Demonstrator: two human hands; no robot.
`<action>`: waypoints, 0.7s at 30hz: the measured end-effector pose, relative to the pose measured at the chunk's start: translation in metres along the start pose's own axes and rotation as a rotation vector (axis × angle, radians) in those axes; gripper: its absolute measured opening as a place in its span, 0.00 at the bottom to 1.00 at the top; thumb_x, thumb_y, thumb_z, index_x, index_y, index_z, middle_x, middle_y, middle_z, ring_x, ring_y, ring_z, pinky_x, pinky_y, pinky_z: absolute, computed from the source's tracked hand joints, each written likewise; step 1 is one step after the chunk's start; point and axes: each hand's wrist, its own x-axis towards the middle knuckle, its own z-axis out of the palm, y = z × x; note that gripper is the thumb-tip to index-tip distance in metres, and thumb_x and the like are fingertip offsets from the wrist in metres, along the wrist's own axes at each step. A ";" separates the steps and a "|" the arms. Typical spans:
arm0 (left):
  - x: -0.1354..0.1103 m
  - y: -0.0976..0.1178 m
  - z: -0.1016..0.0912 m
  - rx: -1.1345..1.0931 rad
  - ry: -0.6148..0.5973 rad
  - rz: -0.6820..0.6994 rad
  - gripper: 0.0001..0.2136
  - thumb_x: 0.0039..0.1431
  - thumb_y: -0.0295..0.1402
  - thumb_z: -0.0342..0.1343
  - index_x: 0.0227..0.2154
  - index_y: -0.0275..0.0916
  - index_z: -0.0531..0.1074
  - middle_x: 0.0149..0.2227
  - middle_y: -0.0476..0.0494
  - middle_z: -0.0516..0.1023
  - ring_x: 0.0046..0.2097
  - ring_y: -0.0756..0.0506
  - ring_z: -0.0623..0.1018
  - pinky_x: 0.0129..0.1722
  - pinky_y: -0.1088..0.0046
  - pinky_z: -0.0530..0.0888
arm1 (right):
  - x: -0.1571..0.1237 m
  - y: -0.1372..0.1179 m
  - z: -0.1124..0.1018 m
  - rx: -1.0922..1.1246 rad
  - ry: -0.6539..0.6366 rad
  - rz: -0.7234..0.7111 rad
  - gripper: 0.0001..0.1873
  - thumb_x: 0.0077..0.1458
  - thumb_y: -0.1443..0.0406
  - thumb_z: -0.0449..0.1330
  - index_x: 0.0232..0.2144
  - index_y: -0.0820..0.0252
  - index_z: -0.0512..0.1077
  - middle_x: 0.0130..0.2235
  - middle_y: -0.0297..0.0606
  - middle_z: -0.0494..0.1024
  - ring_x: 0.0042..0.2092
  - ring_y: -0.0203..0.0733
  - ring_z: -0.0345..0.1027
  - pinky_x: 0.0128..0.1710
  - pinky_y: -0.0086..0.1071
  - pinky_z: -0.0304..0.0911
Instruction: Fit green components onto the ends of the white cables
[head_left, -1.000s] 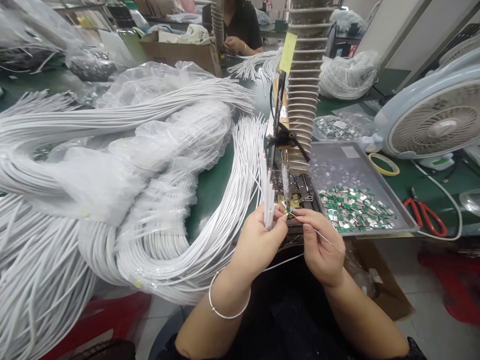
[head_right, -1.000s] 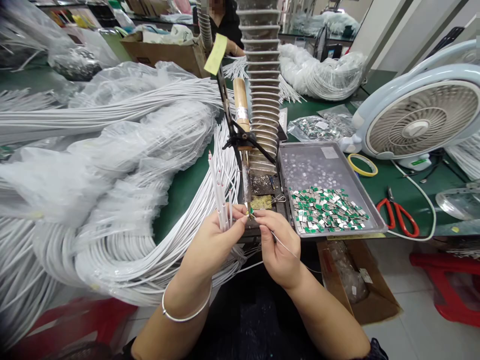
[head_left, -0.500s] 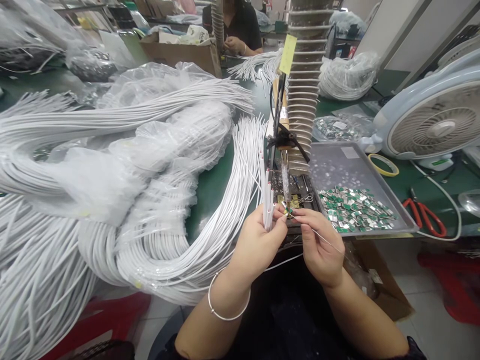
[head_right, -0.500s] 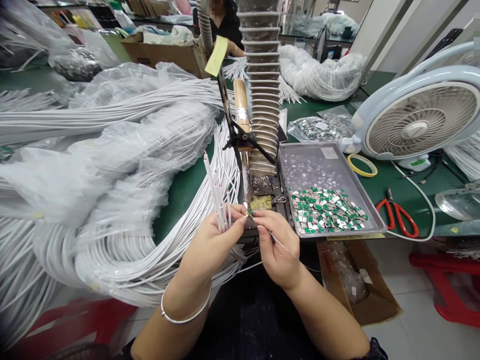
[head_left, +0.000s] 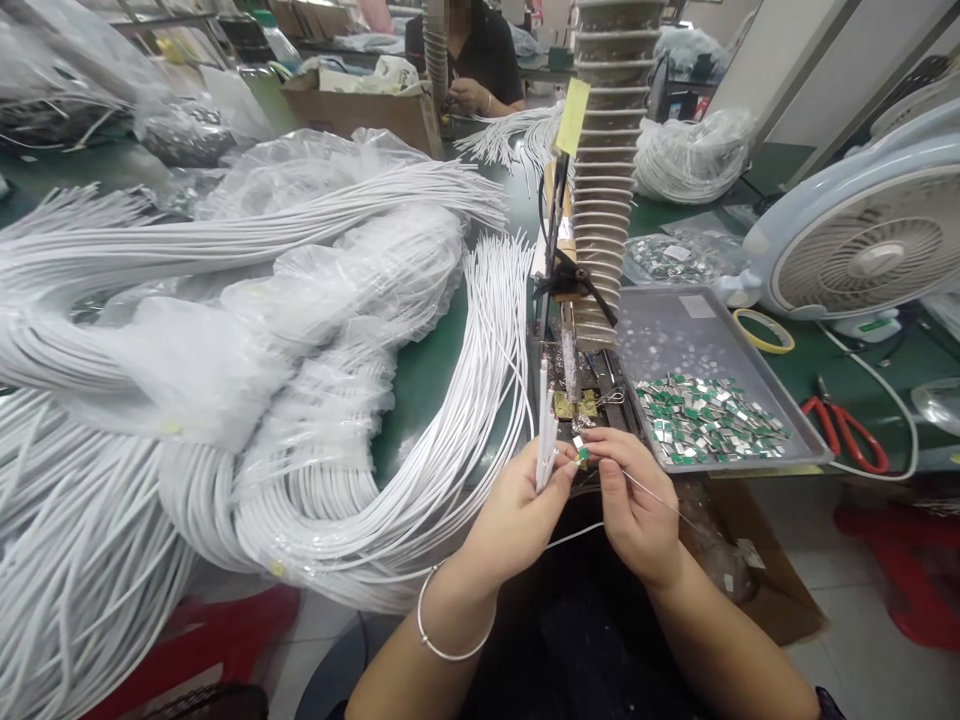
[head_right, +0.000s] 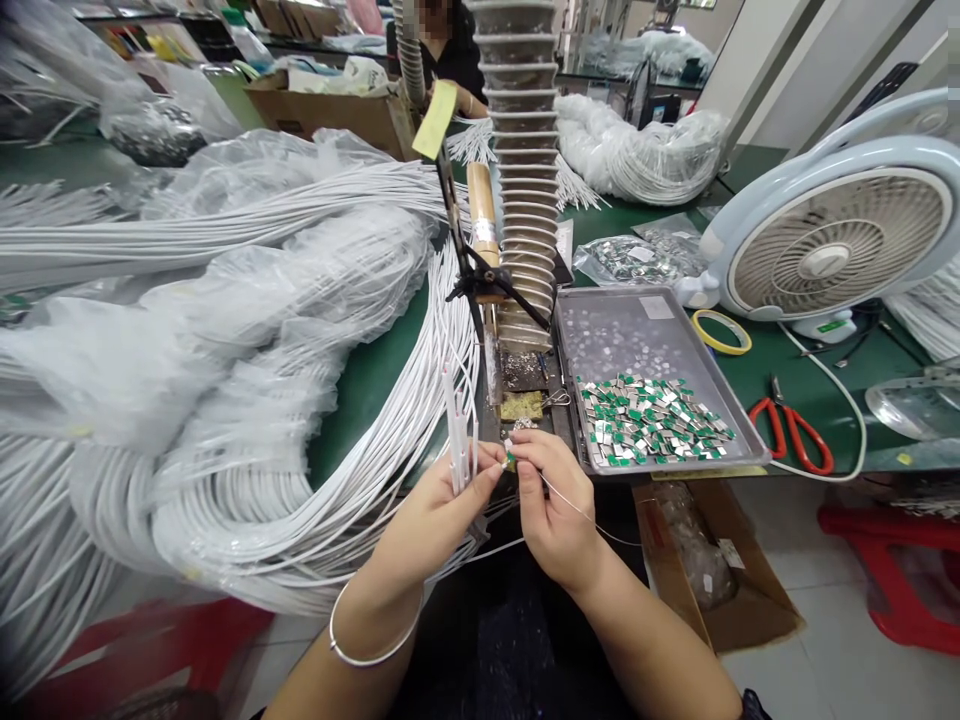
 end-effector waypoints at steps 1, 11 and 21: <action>-0.002 -0.001 0.000 0.020 -0.025 -0.004 0.07 0.58 0.35 0.50 0.29 0.38 0.69 0.30 0.47 0.71 0.34 0.48 0.70 0.39 0.71 0.68 | -0.001 0.000 -0.001 0.004 -0.015 -0.005 0.11 0.57 0.72 0.50 0.38 0.58 0.70 0.40 0.43 0.76 0.44 0.43 0.71 0.44 0.42 0.69; -0.008 -0.012 -0.001 -0.016 0.077 -0.038 0.14 0.59 0.42 0.49 0.29 0.36 0.72 0.36 0.42 0.72 0.36 0.48 0.72 0.40 0.71 0.69 | -0.011 -0.002 -0.021 -0.054 -0.061 -0.030 0.13 0.55 0.74 0.51 0.39 0.59 0.70 0.37 0.41 0.76 0.41 0.41 0.72 0.41 0.36 0.69; -0.002 -0.031 -0.003 -0.492 -0.080 -0.059 0.12 0.58 0.44 0.51 0.34 0.40 0.65 0.25 0.54 0.65 0.19 0.57 0.53 0.20 0.78 0.52 | 0.002 0.015 -0.060 -0.374 0.072 0.082 0.09 0.56 0.70 0.53 0.37 0.56 0.70 0.35 0.37 0.75 0.37 0.39 0.70 0.40 0.34 0.66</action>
